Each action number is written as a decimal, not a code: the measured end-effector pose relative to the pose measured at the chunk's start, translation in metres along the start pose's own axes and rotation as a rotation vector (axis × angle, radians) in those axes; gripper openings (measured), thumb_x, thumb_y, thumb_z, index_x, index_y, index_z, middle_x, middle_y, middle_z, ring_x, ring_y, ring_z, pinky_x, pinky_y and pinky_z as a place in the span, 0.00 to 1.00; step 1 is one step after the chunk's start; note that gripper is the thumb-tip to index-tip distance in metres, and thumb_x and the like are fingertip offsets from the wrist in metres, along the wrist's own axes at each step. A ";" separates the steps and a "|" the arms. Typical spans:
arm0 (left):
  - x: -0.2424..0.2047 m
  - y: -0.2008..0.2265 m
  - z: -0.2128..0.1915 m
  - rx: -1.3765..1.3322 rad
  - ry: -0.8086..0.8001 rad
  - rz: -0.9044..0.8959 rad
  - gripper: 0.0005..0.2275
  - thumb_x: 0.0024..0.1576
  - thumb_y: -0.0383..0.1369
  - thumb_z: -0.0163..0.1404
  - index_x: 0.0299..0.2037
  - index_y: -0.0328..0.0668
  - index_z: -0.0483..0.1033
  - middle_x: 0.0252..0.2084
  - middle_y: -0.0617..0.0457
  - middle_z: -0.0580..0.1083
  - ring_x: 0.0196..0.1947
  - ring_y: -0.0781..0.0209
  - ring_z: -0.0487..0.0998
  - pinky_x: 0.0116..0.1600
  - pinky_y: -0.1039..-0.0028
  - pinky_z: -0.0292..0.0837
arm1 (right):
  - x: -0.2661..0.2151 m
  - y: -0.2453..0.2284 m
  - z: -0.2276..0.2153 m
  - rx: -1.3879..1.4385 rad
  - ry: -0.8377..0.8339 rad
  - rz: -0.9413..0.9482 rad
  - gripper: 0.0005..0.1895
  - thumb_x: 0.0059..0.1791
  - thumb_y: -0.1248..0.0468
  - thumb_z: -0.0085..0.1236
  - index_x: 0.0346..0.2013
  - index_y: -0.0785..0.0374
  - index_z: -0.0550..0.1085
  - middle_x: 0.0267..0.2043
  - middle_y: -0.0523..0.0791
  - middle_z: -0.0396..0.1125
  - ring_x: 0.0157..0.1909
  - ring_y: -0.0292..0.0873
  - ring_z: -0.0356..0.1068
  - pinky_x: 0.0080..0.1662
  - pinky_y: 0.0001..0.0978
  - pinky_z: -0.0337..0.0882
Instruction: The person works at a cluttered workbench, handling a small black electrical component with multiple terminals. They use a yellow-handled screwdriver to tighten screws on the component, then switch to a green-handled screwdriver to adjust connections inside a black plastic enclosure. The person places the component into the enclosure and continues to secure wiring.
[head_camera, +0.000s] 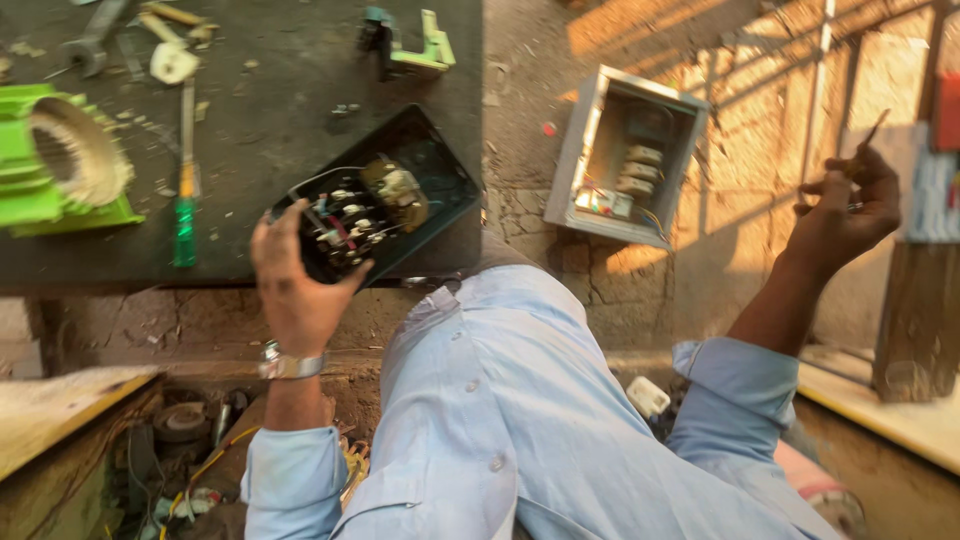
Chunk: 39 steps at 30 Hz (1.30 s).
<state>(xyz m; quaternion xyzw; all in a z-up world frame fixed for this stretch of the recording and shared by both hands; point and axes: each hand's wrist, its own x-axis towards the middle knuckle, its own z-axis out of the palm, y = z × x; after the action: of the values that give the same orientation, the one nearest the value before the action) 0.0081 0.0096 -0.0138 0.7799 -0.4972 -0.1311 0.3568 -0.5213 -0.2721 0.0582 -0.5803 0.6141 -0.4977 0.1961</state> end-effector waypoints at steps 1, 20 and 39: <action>0.000 0.001 0.001 0.000 0.007 0.002 0.46 0.40 0.40 0.74 0.70 0.39 0.63 0.67 0.42 0.69 0.71 0.32 0.61 0.73 0.48 0.59 | -0.007 -0.007 0.011 0.031 -0.042 0.052 0.20 0.53 0.75 0.48 0.59 0.65 0.75 0.47 0.48 0.75 0.34 0.38 0.77 0.29 0.26 0.71; 0.000 0.020 -0.006 -0.170 0.052 -0.087 0.50 0.37 0.41 0.72 0.72 0.45 0.57 0.68 0.44 0.67 0.72 0.33 0.56 0.73 0.51 0.56 | -0.112 -0.201 0.332 0.109 -1.203 -0.407 0.21 0.55 0.70 0.61 0.63 0.65 0.73 0.47 0.49 0.74 0.44 0.38 0.76 0.44 0.30 0.78; 0.021 -0.081 -0.010 0.353 0.428 -0.482 0.09 0.56 0.36 0.60 0.43 0.48 0.77 0.42 0.54 0.71 0.47 0.52 0.72 0.50 0.54 0.64 | -0.135 -0.240 0.369 -0.006 -1.312 -0.625 0.13 0.53 0.70 0.58 0.52 0.65 0.77 0.48 0.50 0.74 0.46 0.44 0.77 0.48 0.34 0.79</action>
<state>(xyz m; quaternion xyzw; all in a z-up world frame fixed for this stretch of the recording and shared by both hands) 0.0792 0.0156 -0.0595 0.9340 -0.2283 0.0423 0.2716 -0.0618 -0.2501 0.0561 -0.9082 0.1772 -0.0782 0.3711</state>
